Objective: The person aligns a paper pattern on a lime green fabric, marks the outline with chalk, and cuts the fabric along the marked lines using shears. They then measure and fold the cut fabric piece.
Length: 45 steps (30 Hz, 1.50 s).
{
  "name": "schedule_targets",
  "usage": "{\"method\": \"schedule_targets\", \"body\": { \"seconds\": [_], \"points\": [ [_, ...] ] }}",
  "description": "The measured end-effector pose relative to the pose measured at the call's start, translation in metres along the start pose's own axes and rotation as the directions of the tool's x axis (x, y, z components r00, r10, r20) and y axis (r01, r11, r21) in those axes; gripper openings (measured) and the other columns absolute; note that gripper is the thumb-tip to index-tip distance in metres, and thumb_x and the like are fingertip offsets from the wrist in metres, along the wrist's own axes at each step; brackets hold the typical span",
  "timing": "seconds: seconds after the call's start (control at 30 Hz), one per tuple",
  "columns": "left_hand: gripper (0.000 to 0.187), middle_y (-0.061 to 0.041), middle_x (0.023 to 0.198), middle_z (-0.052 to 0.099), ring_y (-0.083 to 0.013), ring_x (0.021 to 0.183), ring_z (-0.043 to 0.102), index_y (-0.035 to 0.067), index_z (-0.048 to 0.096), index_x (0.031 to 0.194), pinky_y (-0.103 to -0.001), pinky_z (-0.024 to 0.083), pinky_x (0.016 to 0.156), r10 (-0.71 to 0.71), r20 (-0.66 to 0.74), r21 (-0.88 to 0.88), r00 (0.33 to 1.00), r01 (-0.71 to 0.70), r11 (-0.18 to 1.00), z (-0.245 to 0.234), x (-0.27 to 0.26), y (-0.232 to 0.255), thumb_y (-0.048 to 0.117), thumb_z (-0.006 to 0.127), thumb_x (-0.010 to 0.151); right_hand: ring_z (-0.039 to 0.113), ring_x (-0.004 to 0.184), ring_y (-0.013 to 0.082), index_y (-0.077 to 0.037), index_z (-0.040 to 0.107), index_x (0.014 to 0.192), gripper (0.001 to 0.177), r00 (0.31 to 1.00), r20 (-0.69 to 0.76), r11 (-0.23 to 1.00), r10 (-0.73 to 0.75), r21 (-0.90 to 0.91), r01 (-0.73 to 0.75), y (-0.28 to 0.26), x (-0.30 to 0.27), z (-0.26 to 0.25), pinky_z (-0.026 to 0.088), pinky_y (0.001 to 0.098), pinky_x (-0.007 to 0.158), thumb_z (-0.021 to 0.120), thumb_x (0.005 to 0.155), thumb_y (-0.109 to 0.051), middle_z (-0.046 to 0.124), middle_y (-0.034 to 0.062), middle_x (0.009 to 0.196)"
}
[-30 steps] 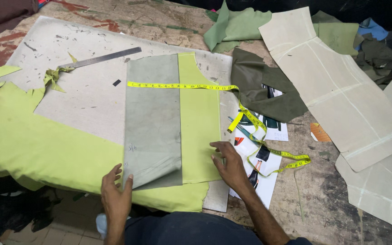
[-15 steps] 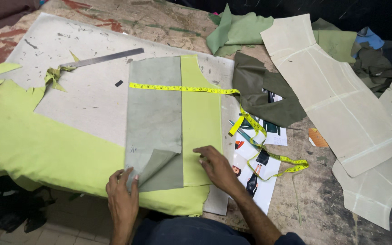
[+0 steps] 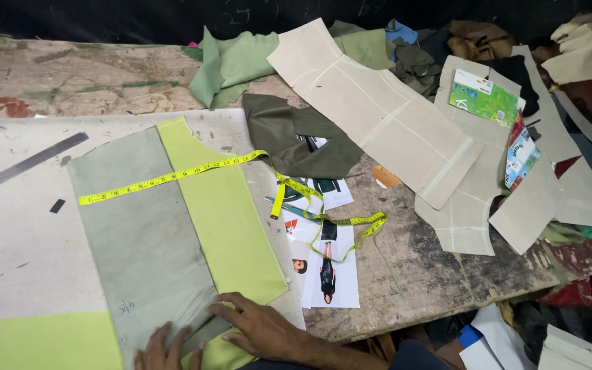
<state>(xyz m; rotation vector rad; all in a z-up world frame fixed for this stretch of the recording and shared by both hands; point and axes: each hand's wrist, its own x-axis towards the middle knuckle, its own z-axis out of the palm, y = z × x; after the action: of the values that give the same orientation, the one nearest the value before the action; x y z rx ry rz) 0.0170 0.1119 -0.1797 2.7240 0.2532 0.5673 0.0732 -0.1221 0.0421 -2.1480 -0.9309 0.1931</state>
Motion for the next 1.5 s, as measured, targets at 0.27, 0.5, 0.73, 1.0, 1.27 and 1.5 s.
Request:
{"method": "schedule_targets", "body": {
  "seconds": [0.27, 0.5, 0.73, 1.0, 1.27, 1.5],
  "points": [
    [0.033, -0.007, 0.125, 0.070, -0.0278, 0.117, 0.070, 0.018, 0.075, 0.113, -0.043, 0.053, 0.104, -0.059, 0.002, -0.406, 0.998, 0.055, 0.912, -0.059, 0.000, 0.031, 0.039, 0.072, 0.088, 0.068, 0.107, 0.0331, -0.008, 0.062, 0.133, 0.038, 0.993, 0.109, 0.997, 0.035, -0.076, -0.027, 0.007, -0.005, 0.019, 0.058, 0.0413, 0.084, 0.072, 0.098, -0.020, 0.063, 0.0124, 0.127],
    [0.066, -0.023, 0.104, 0.070, -0.0421, 0.097, 0.066, -0.003, 0.061, 0.136, -0.051, 0.055, 0.078, -0.478, 0.118, 0.080, 0.870, 0.472, 0.878, -0.154, 0.049, 0.032, 0.032, 0.077, 0.082, 0.068, 0.101, 0.0296, -0.007, 0.068, 0.123, 0.028, 0.994, 0.073, 0.993, 0.085, -0.089, -0.079, 0.002, -0.012, 0.029, 0.057, 0.0406, 0.081, 0.070, 0.097, -0.017, 0.066, 0.0095, 0.115],
    [0.037, -0.019, 0.091, 0.077, -0.0334, 0.085, 0.071, 0.000, 0.071, 0.115, -0.045, 0.055, 0.079, -0.557, 0.495, -0.160, 0.666, 0.701, 0.695, -0.132, 0.057, 0.001, 0.029, 0.074, 0.091, 0.057, 0.121, 0.0317, -0.007, 0.059, 0.137, 0.051, 0.990, 0.104, 0.993, -0.095, -0.062, 0.102, -0.027, 0.004, 0.036, 0.050, 0.0429, 0.102, 0.076, 0.091, -0.020, 0.061, 0.0114, 0.132],
    [0.030, -0.013, 0.092, 0.081, -0.0160, 0.082, 0.074, -0.004, 0.062, 0.112, -0.028, 0.057, 0.074, -0.294, 0.627, -0.713, 0.722, 0.683, 0.158, -0.076, 0.059, -0.040, 0.008, 0.072, 0.087, 0.052, 0.128, 0.0380, -0.004, 0.048, 0.147, 0.076, 0.996, 0.033, 0.983, -0.087, -0.159, 0.091, -0.056, 0.051, 0.080, 0.040, 0.0498, 0.109, 0.083, 0.084, -0.026, 0.055, 0.0178, 0.140],
    [0.049, -0.015, 0.110, 0.072, -0.0242, 0.102, 0.071, -0.001, 0.064, 0.121, -0.033, 0.059, 0.087, -0.090, 0.413, -0.758, 0.906, 0.396, 0.518, -0.179, 0.137, -0.018, 0.015, 0.085, 0.080, 0.075, 0.098, 0.0277, -0.002, 0.068, 0.129, 0.046, 0.895, -0.429, 0.881, -0.123, -0.463, -0.101, -0.070, 0.114, 0.072, 0.060, 0.0389, 0.085, 0.072, 0.084, -0.003, 0.076, 0.0120, 0.110],
    [0.068, -0.005, 0.138, 0.066, -0.0255, 0.140, 0.053, 0.012, 0.062, 0.132, -0.054, 0.026, 0.126, 0.745, -0.077, -0.465, 0.662, -0.685, 0.561, -0.200, 0.314, -0.035, 0.008, 0.082, 0.067, 0.074, 0.103, 0.0213, -0.001, 0.070, 0.125, 0.029, 0.877, -0.184, 0.611, -0.443, -0.778, 0.145, -0.170, 0.145, -0.009, 0.060, 0.0337, 0.089, 0.068, 0.098, -0.011, 0.075, 0.0093, 0.114]
  ]
}}
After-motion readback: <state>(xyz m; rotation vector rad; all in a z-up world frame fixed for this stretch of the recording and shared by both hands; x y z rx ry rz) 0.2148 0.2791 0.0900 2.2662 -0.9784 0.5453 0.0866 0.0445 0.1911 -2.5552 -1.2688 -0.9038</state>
